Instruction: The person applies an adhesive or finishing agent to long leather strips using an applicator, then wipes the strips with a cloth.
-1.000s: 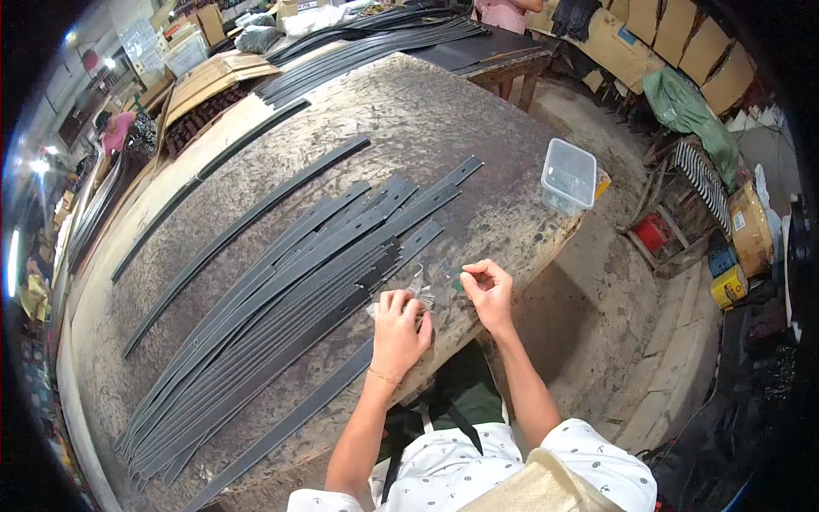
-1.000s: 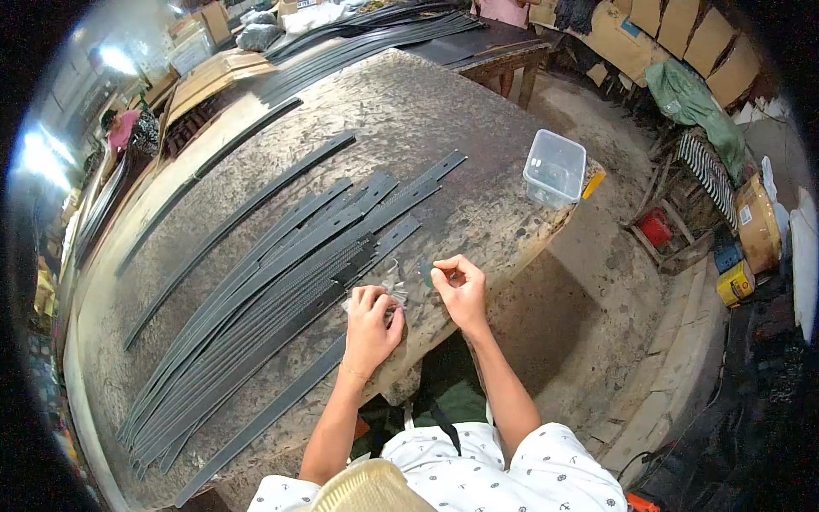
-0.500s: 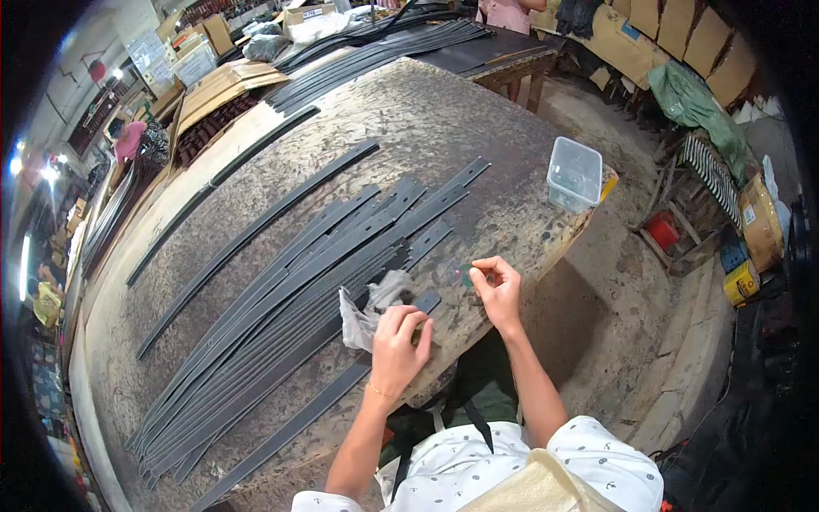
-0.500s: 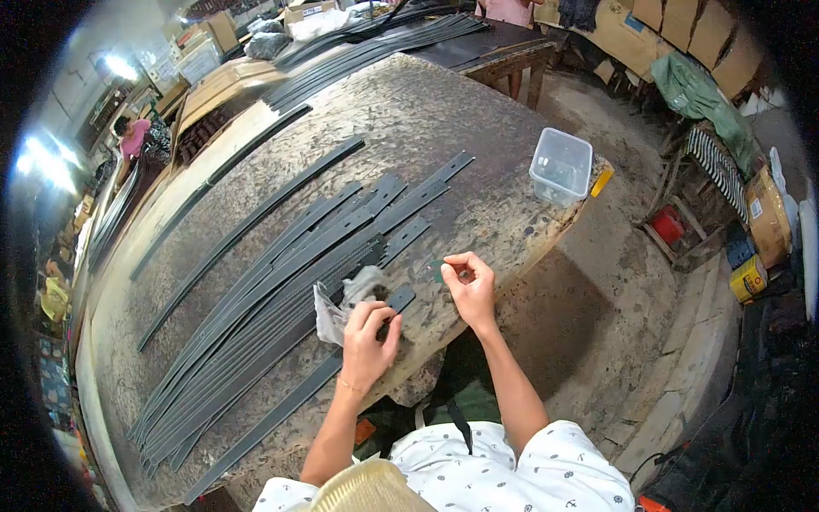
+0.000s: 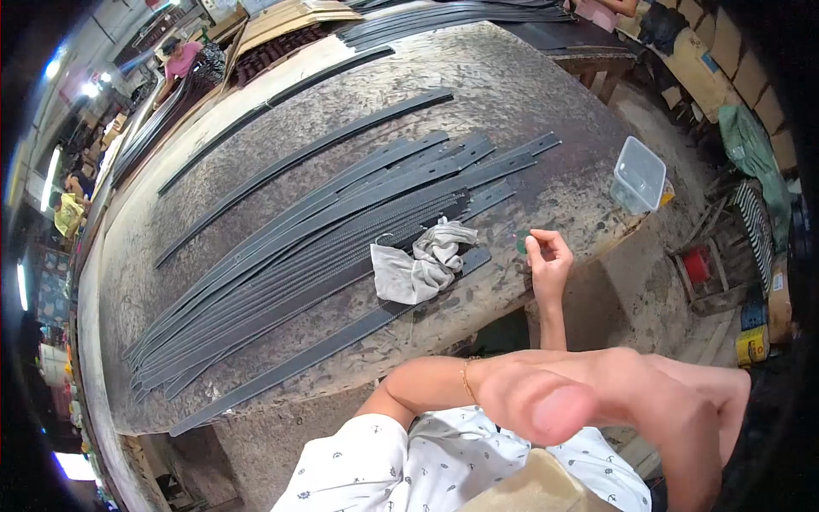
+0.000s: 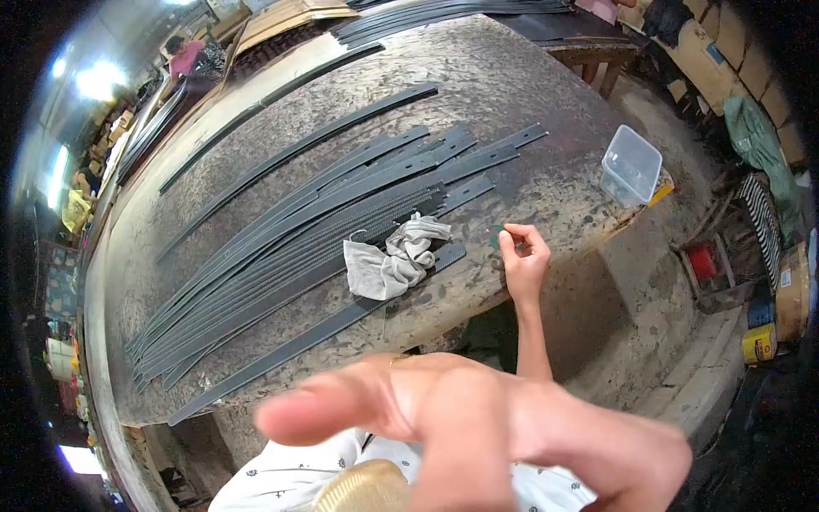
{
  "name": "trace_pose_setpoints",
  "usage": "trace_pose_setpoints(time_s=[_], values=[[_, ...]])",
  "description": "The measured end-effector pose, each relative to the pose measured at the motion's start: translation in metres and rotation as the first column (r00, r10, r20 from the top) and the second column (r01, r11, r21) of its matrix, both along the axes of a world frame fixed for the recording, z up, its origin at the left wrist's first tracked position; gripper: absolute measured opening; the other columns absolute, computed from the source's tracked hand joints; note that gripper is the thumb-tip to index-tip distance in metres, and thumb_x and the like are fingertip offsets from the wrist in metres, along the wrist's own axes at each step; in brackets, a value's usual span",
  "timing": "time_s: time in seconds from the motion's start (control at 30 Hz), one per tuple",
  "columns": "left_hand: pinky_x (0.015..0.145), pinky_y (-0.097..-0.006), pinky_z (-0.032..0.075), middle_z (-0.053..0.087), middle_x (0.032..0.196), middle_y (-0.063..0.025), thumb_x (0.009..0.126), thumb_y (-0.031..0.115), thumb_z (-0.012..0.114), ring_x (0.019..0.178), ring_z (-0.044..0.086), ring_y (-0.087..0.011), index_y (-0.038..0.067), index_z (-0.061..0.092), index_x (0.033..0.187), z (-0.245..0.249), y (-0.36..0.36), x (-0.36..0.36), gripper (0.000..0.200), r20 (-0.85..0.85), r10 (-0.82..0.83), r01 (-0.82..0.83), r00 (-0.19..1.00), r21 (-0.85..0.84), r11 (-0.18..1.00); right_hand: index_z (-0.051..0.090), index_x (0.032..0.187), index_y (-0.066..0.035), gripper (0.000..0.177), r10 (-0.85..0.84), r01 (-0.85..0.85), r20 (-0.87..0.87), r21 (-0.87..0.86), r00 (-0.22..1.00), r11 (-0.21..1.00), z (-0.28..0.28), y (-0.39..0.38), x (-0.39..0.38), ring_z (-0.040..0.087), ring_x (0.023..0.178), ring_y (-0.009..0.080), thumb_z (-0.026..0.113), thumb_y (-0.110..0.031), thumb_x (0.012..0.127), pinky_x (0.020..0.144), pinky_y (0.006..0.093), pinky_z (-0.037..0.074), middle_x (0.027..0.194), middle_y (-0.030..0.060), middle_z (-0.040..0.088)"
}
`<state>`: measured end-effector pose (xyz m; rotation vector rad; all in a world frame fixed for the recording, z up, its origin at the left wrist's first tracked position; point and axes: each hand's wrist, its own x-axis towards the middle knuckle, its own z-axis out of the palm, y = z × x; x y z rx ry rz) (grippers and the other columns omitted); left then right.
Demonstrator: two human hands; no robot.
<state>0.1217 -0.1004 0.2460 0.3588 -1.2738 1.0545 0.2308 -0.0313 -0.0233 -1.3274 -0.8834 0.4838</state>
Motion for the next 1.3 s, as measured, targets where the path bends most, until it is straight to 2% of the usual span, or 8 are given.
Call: trace_pose_setpoints(time_s=[0.07,0.47,0.53,0.6,0.7,1.0,1.2,1.3], values=[[0.078,-0.0367,0.041,0.055,0.093,-0.017,0.096,0.07,0.027,0.083,0.052,-0.0276,-0.007,0.065,0.103,-0.01,0.019,-0.031,0.086,-0.429,-0.134,0.262,0.893,0.254,0.931,0.069,0.098,0.001,0.01,0.011,-0.011,-0.012,-0.005,1.0,1.0,-0.001,-0.001,-0.001,0.053,0.074,0.0061,0.068,-0.006,0.092,0.063,0.0236,0.044,0.082,-0.0008,0.062],[0.091,-0.0339,0.039,0.051,0.121,-0.0153,0.085,0.088,0.015,0.101,0.052,-0.0238,-0.008,0.055,0.121,-0.05,0.015,-0.032,0.11,-0.461,0.001,0.022,0.887,0.044,0.999,0.069,0.099,0.001,0.011,-0.001,0.002,-0.042,0.024,0.999,1.0,-0.002,0.0,0.001,0.055,0.078,0.008,0.07,-0.007,0.091,0.073,0.0254,0.047,0.087,0.0011,0.065],[0.088,-0.037,0.049,0.061,0.103,-0.018,0.096,0.063,0.045,0.097,0.062,-0.0288,-0.007,0.063,0.108,-0.094,0.03,-0.07,0.073,-0.944,0.203,-0.247,0.26,0.138,0.959,0.069,0.1,0.001,0.012,-0.043,0.044,-0.037,0.009,0.998,0.999,-0.009,0.004,0.004,0.056,0.076,0.0069,0.07,-0.007,0.091,0.068,0.0245,0.047,0.086,0.0013,0.065],[0.085,-0.0355,0.048,0.063,0.105,-0.0166,0.089,0.026,0.066,0.094,0.062,-0.0276,-0.004,0.065,0.101,-0.135,0.07,-0.086,0.033,-0.624,0.67,-0.276,-0.402,0.78,0.561,0.068,0.102,0.0,0.013,-0.034,0.04,-0.12,0.05,0.992,0.998,0.008,-0.001,-0.003,0.052,0.065,0.0049,0.069,-0.009,0.092,0.056,0.0224,0.042,0.081,-0.0004,0.062],[0.086,-0.0387,0.048,0.063,0.107,-0.0142,0.084,0.02,0.073,0.097,0.06,-0.0315,-0.003,0.066,0.106,-0.203,0.108,-0.09,0.033,-0.129,0.572,-0.061,-0.81,0.989,0.137,0.068,0.101,-0.001,0.012,-0.065,0.072,-0.132,0.048,0.989,0.996,0.006,0.0,-0.005,0.053,0.065,0.0051,0.068,-0.009,0.093,0.056,0.0231,0.042,0.081,-0.0004,0.063],[0.08,-0.0423,0.051,0.064,0.098,-0.0155,0.09,0.018,0.069,0.089,0.06,-0.033,-0.004,0.068,0.105,-0.23,0.129,-0.083,0.027,0.292,0.611,0.256,-0.736,0.955,-0.147,0.069,0.102,-0.001,0.011,0.012,0.001,-0.163,0.08,0.987,0.997,0.011,0.0,-0.003,0.053,0.065,0.0055,0.069,-0.008,0.093,0.057,0.0232,0.044,0.082,0.0003,0.063],[0.069,-0.0387,0.048,0.059,0.082,-0.0133,0.091,0.013,0.068,0.078,0.059,-0.0318,0.001,0.072,0.1,-0.219,0.145,-0.084,0.016,-0.24,0.717,0.245,-0.654,0.83,0.501,0.069,0.101,0.0,0.012,0.049,0.003,-0.282,0.18,0.958,0.984,0.007,0.001,-0.001,0.054,0.065,0.0066,0.07,-0.007,0.092,0.058,0.0232,0.044,0.083,0.0016,0.064],[0.085,-0.0391,0.047,0.061,0.099,-0.0123,0.085,0.014,0.074,0.1,0.056,-0.0308,0.004,0.072,0.107,-0.225,0.144,-0.079,0.024,0.111,0.727,0.207,-0.678,0.977,0.044,0.068,0.102,0.001,0.013,0.068,-0.016,-0.288,0.18,0.955,0.983,0.005,0.0,0.002,0.054,0.065,0.0068,0.071,-0.007,0.092,0.058,0.0231,0.044,0.084,0.002,0.064]])
